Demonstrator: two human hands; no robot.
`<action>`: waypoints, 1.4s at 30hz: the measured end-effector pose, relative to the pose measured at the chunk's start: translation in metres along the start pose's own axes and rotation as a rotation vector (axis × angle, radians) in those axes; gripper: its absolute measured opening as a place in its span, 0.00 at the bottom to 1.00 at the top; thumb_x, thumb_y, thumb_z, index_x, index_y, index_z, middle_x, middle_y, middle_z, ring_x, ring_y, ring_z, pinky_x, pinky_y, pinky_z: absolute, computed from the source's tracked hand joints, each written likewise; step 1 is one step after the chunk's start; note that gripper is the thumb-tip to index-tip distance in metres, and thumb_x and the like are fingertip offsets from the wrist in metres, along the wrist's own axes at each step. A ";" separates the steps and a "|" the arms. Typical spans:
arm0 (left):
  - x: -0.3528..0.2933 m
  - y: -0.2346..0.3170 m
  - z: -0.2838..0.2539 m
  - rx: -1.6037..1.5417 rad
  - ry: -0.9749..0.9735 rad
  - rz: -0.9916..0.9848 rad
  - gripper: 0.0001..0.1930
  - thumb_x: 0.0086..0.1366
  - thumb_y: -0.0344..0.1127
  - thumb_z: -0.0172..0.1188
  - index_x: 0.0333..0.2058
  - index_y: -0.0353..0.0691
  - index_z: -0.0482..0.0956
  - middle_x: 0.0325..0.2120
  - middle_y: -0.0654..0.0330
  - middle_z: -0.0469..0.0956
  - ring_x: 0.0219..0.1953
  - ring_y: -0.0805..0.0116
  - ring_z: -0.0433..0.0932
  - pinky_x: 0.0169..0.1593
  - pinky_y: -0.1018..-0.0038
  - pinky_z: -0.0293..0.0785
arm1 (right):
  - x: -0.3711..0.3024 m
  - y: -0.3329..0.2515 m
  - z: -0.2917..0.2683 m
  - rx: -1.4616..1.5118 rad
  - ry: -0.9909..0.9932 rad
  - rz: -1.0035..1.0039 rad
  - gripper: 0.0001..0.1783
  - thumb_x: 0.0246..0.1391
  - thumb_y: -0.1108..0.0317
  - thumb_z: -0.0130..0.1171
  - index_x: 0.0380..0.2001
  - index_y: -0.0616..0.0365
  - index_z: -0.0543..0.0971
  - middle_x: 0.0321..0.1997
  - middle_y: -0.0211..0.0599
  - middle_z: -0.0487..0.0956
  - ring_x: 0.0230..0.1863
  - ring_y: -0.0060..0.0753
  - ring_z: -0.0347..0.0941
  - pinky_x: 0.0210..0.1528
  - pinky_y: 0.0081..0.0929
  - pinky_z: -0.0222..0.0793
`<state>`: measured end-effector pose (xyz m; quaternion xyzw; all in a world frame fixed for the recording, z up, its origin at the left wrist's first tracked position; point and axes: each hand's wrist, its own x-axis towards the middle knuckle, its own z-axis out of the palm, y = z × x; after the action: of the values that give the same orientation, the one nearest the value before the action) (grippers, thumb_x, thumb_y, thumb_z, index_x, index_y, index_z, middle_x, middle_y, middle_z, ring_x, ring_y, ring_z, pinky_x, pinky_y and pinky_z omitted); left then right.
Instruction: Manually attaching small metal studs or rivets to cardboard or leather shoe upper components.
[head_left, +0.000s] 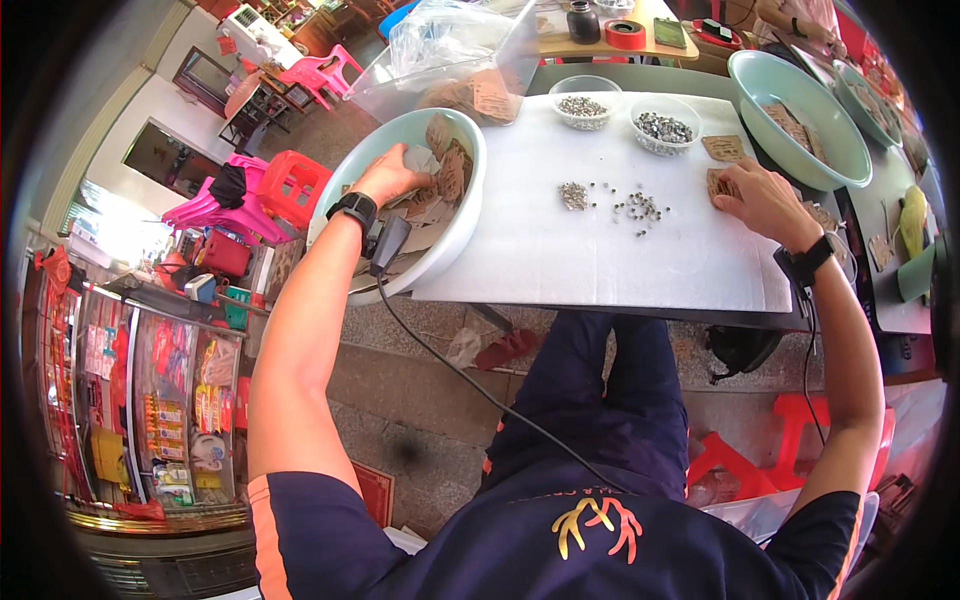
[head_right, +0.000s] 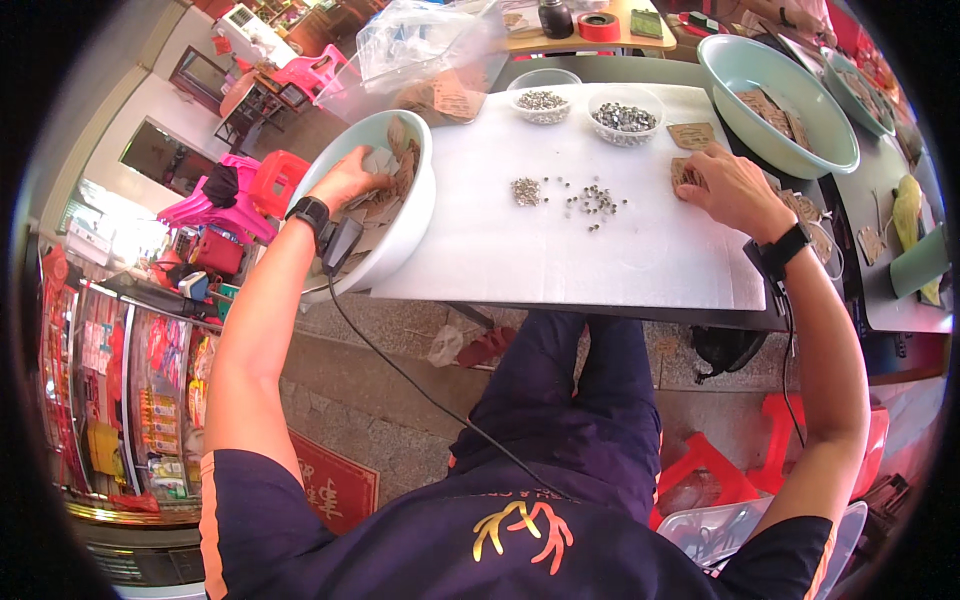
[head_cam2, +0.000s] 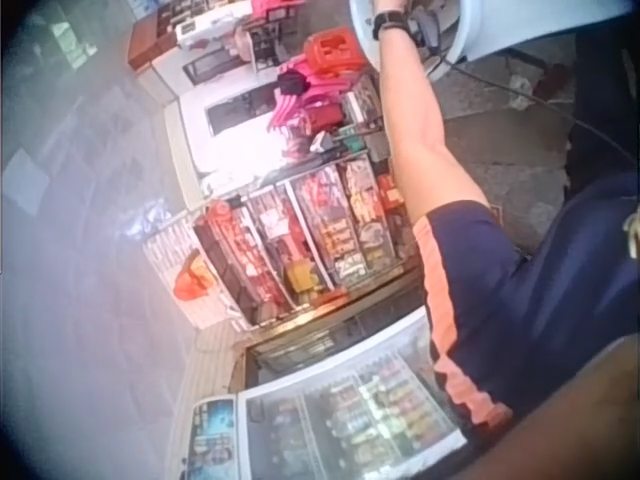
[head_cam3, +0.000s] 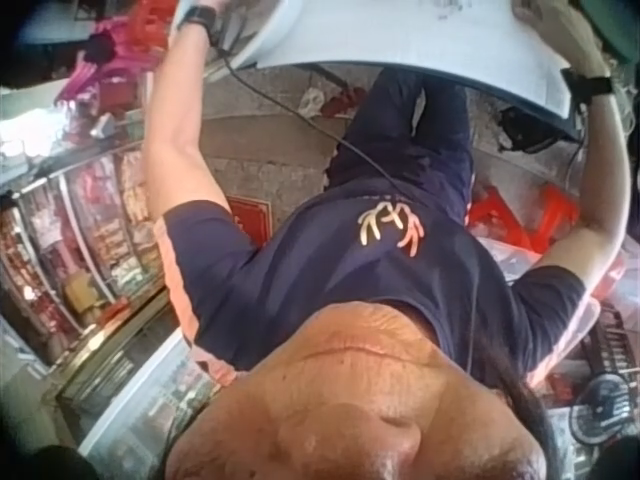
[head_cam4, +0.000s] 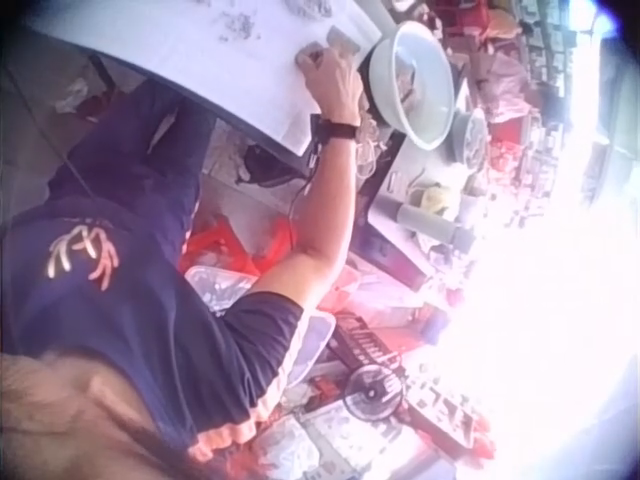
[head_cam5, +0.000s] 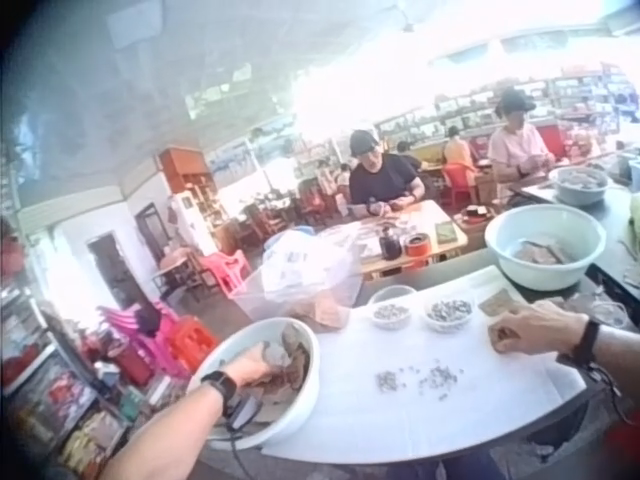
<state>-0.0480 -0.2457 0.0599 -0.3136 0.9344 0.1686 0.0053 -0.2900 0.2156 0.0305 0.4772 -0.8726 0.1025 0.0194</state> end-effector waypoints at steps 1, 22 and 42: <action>-0.001 0.000 -0.001 0.010 0.000 0.020 0.46 0.49 0.46 0.68 0.64 0.32 0.57 0.58 0.44 0.68 0.61 0.55 0.67 0.63 0.69 0.61 | -0.001 -0.001 0.000 0.006 0.008 -0.002 0.19 0.55 0.56 0.60 0.40 0.62 0.77 0.43 0.50 0.75 0.42 0.54 0.75 0.44 0.44 0.69; 0.003 -0.039 -0.022 0.030 0.457 0.122 0.33 0.53 0.27 0.53 0.60 0.45 0.61 0.46 0.37 0.76 0.49 0.40 0.76 0.52 0.55 0.71 | 0.005 0.004 0.010 0.070 0.069 -0.046 0.18 0.55 0.54 0.59 0.38 0.59 0.77 0.43 0.48 0.74 0.42 0.52 0.75 0.43 0.43 0.70; -0.075 0.317 0.073 -0.516 0.026 0.921 0.40 0.55 0.19 0.51 0.66 0.44 0.50 0.46 0.38 0.74 0.40 0.46 0.79 0.46 0.61 0.76 | -0.052 -0.012 0.003 -0.024 -0.056 -0.021 0.17 0.52 0.56 0.60 0.37 0.58 0.77 0.49 0.44 0.74 0.54 0.45 0.68 0.55 0.42 0.62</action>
<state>-0.1812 0.0582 0.0985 0.1365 0.9036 0.3739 -0.1585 -0.2521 0.2518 0.0228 0.4890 -0.8688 0.0784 0.0016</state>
